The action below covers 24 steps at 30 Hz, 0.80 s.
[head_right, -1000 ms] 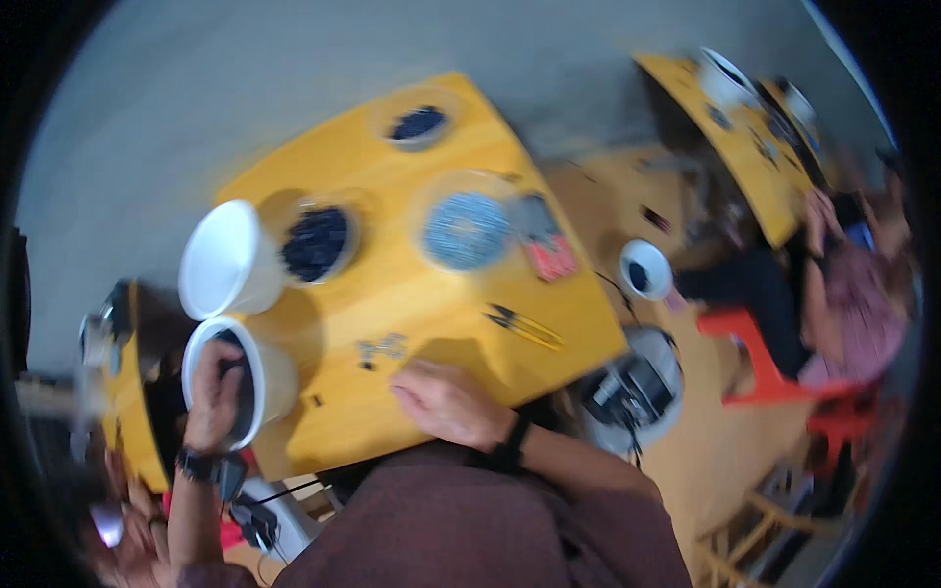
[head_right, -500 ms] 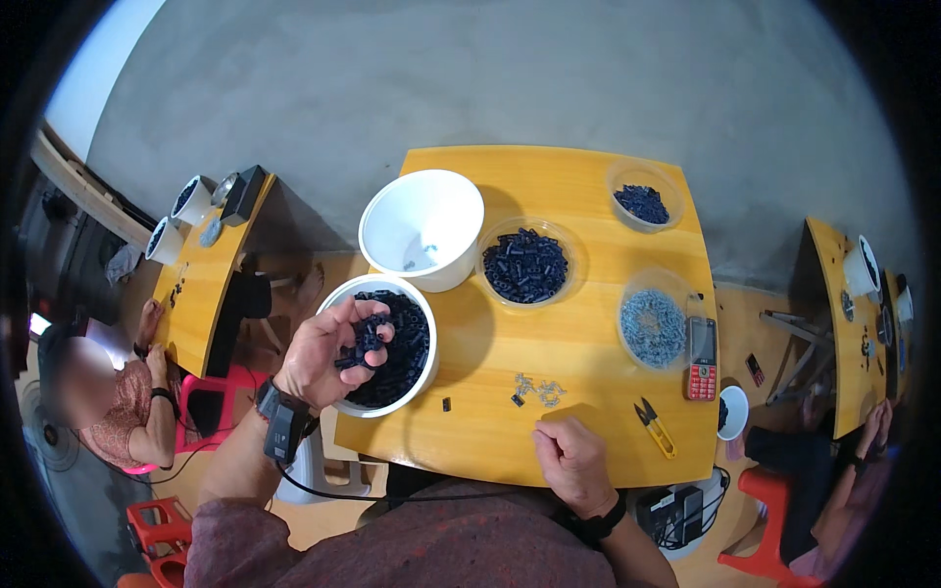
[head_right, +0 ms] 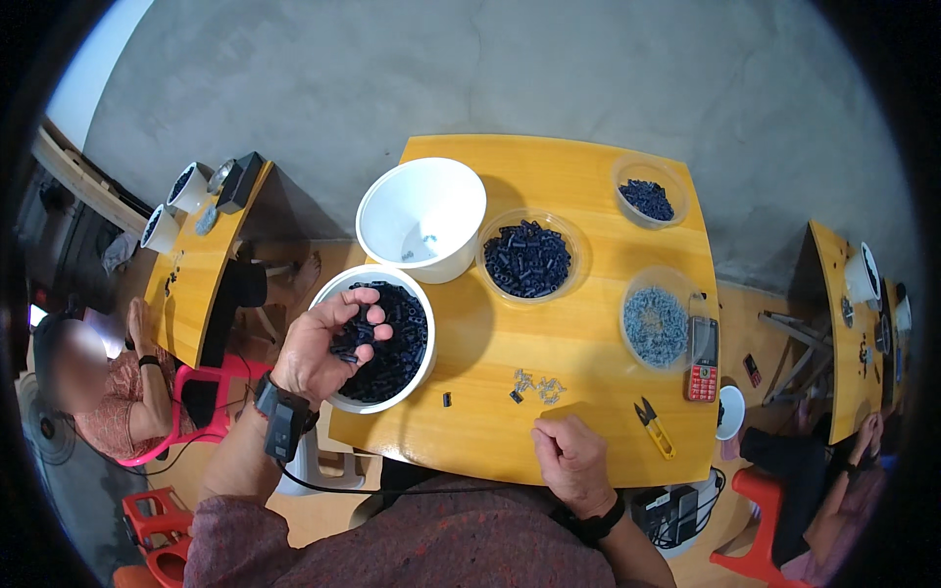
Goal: Assembling small black plastic components by hand-inserting metal clips and pins.
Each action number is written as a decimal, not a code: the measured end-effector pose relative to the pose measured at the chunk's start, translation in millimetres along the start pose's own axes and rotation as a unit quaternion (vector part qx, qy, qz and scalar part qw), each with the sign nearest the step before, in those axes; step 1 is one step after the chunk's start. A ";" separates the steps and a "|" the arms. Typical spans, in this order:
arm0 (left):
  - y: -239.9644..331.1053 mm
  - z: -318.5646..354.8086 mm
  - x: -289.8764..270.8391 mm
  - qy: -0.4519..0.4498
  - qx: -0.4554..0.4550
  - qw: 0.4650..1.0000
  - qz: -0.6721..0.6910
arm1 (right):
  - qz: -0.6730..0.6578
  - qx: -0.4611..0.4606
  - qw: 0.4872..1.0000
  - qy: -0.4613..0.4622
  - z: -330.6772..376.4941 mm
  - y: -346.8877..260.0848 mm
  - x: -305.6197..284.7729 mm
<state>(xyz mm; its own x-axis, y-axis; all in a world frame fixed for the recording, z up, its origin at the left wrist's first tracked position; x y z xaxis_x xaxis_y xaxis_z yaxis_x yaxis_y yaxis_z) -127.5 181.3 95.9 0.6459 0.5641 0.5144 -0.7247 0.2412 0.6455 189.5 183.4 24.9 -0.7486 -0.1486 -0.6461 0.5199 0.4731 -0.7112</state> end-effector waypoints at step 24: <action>-121.1 62.3 52.5 -0.279 0.491 0.704 -0.431 | -0.032 0.018 0.999 -0.039 -3.1 1.9 -1.7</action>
<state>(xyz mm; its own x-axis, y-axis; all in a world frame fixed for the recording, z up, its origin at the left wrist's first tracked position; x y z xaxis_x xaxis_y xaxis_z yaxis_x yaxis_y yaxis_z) 9.1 132.5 79.9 0.9365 0.0783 -0.3418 0.3319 -0.5128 0.7918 190.5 187.2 25.5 -0.7473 -0.2460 -0.6173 0.4874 0.4284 -0.7608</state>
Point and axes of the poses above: each hand's wrist, its own z-axis away from the middle knuckle, its own x-axis out of the palm, y = z × x, the point moved 5 cm from there along -z, towards the middle knuckle, and after that the axes turned 10 degrees about z, right-handed, at the moved point
